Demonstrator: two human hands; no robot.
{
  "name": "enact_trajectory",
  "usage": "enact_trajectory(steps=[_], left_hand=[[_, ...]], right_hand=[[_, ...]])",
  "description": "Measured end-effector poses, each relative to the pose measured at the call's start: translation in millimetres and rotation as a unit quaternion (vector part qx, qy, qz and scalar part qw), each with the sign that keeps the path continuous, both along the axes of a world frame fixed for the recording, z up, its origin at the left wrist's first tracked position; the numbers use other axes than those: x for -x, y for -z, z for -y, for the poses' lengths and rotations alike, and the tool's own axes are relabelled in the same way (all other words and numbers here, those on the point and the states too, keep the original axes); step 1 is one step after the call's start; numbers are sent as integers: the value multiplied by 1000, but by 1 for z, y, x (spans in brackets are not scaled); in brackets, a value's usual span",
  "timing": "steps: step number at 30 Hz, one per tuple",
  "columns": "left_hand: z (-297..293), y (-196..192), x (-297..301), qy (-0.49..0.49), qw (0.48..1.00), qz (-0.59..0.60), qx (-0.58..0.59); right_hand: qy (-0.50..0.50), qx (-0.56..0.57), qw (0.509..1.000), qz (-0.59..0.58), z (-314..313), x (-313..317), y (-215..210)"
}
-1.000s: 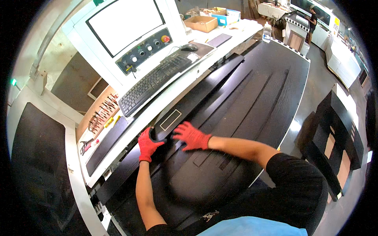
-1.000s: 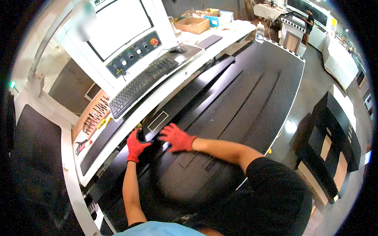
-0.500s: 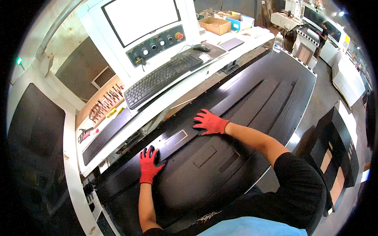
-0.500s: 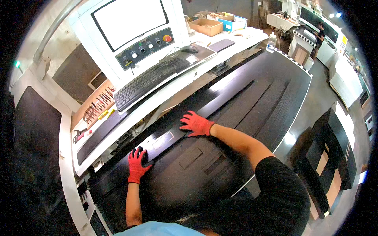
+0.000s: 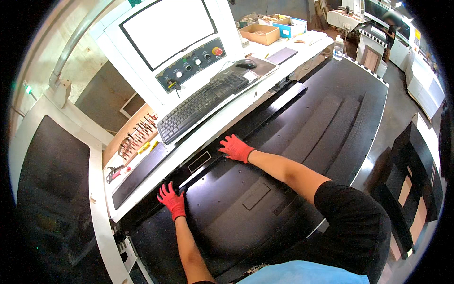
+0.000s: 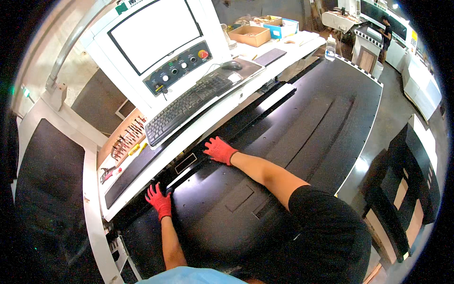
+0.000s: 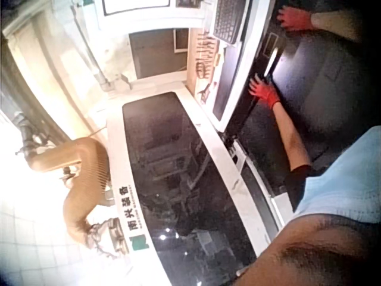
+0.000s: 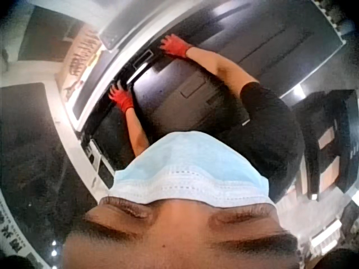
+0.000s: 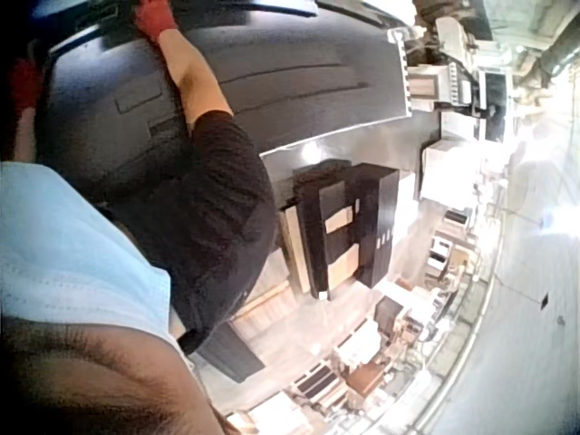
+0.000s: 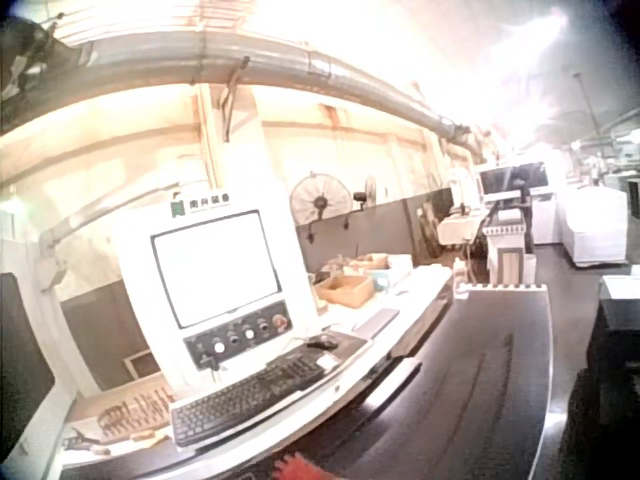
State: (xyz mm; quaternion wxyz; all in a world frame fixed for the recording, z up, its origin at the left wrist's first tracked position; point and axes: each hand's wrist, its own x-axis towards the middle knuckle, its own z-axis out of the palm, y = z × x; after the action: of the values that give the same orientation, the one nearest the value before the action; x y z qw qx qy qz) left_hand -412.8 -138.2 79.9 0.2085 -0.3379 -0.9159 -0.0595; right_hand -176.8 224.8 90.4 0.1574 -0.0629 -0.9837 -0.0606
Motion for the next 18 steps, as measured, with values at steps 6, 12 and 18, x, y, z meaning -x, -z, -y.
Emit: enact_trajectory(steps=[6, 12, 18], left_hand=[[-17, 18, -29, -196, 976, 33, -91], [-79, 36, -58, -399, 899, 117, -135], [-49, 48, -26, -458, 875, 66, -146]], right_hand=[[15, 22, 1000, 9, -9, 14, -1], [20, 62, 994, -84, -26, -10, 7], [159, 111, 954, -230, -117, -58, -8]])
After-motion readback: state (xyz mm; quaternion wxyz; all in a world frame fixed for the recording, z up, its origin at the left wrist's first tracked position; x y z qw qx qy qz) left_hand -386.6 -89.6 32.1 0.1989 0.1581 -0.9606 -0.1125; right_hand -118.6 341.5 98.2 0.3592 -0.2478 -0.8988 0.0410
